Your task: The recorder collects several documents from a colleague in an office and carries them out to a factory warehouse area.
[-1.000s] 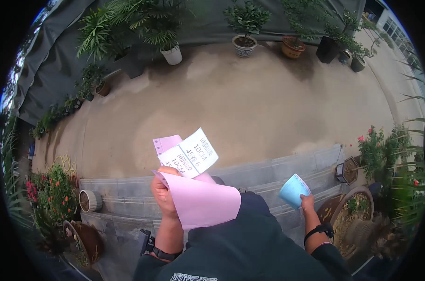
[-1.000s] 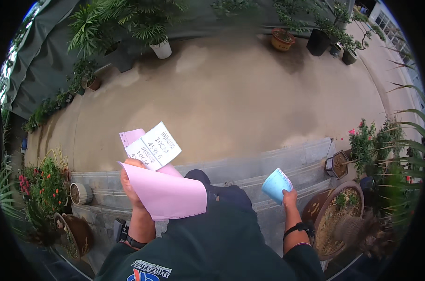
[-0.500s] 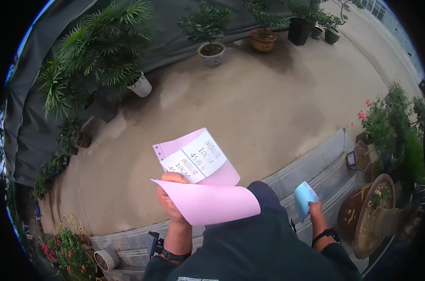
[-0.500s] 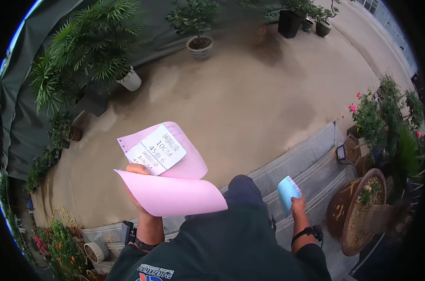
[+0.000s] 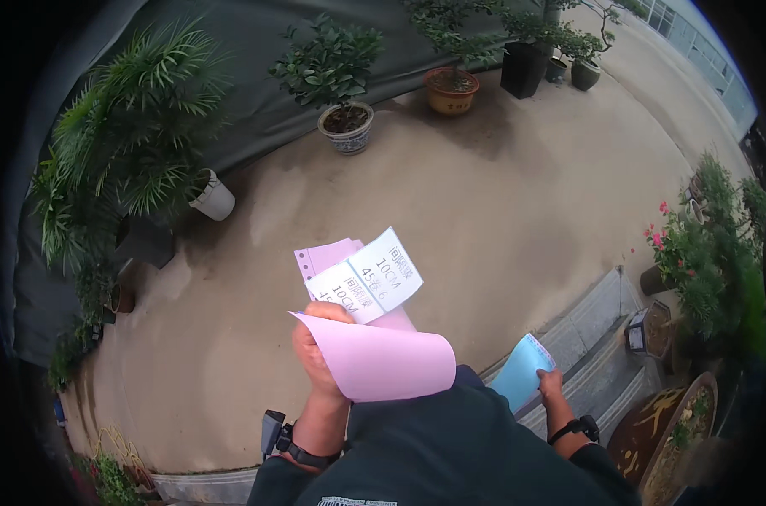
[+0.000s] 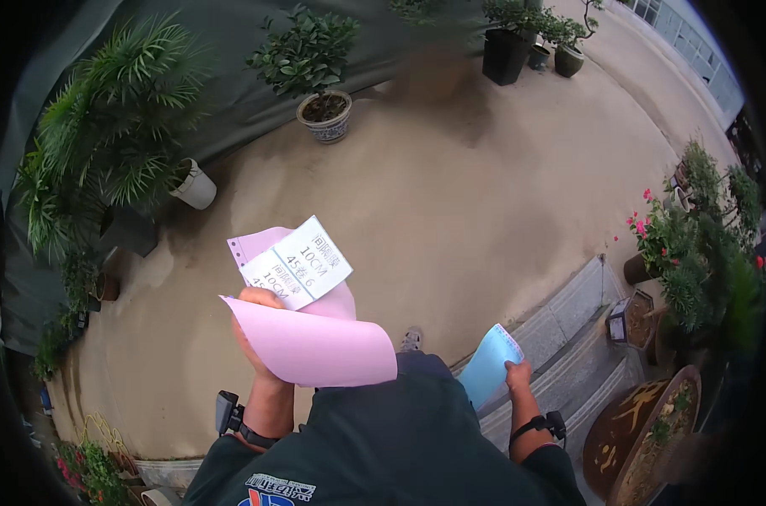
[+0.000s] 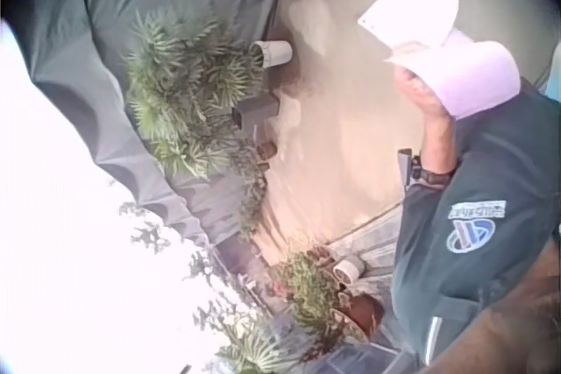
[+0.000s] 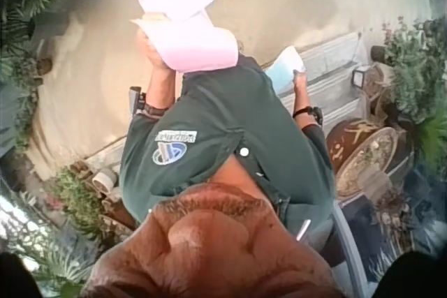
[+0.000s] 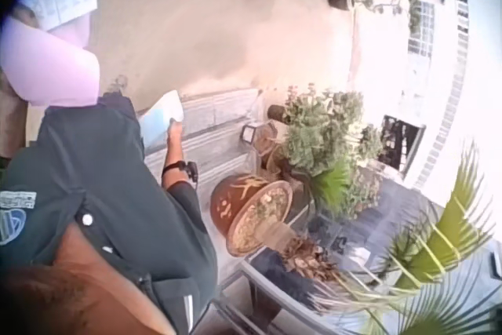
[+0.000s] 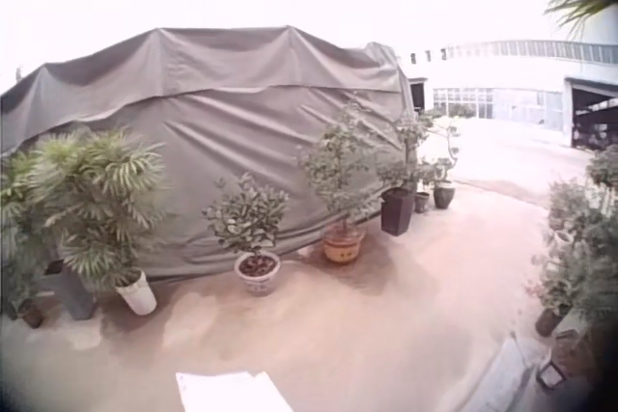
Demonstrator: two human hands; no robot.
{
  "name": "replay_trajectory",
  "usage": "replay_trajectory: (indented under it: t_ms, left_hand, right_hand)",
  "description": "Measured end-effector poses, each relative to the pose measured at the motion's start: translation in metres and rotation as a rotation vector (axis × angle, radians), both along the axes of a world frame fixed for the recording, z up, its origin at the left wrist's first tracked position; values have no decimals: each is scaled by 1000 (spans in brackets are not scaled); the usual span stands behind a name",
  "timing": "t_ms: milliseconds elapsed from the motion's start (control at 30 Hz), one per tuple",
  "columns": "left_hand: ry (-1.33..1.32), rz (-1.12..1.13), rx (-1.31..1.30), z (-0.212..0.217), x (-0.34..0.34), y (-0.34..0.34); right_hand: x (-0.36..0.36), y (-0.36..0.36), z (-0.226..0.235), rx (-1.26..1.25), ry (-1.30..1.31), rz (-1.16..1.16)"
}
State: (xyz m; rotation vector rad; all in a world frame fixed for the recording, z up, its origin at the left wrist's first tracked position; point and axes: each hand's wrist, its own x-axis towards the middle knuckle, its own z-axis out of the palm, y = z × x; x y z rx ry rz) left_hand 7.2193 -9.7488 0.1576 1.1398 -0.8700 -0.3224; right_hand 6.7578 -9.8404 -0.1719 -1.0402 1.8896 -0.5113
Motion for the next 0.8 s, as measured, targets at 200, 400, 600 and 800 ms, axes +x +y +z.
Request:
replay_trajectory:
  t_ms: [200, 400, 600, 800]
  left_hand:
    - [-121, -163, -16, -11, -10, -199]
    - [-16, -453, 79, -15, -32, -384]
    - [-31, -656, -62, -29, -39, -584]
    - [-26, -763, 5, -10, -84, -742]
  right_hand:
    - [1, -143, -15, -47, 64, -85]
    - [-13, -229, 14, -111, 117, -308]
    - [-46, -216, -61, 66, 237, -613]
    - [-2, -264, -48, 296, 214, -811]
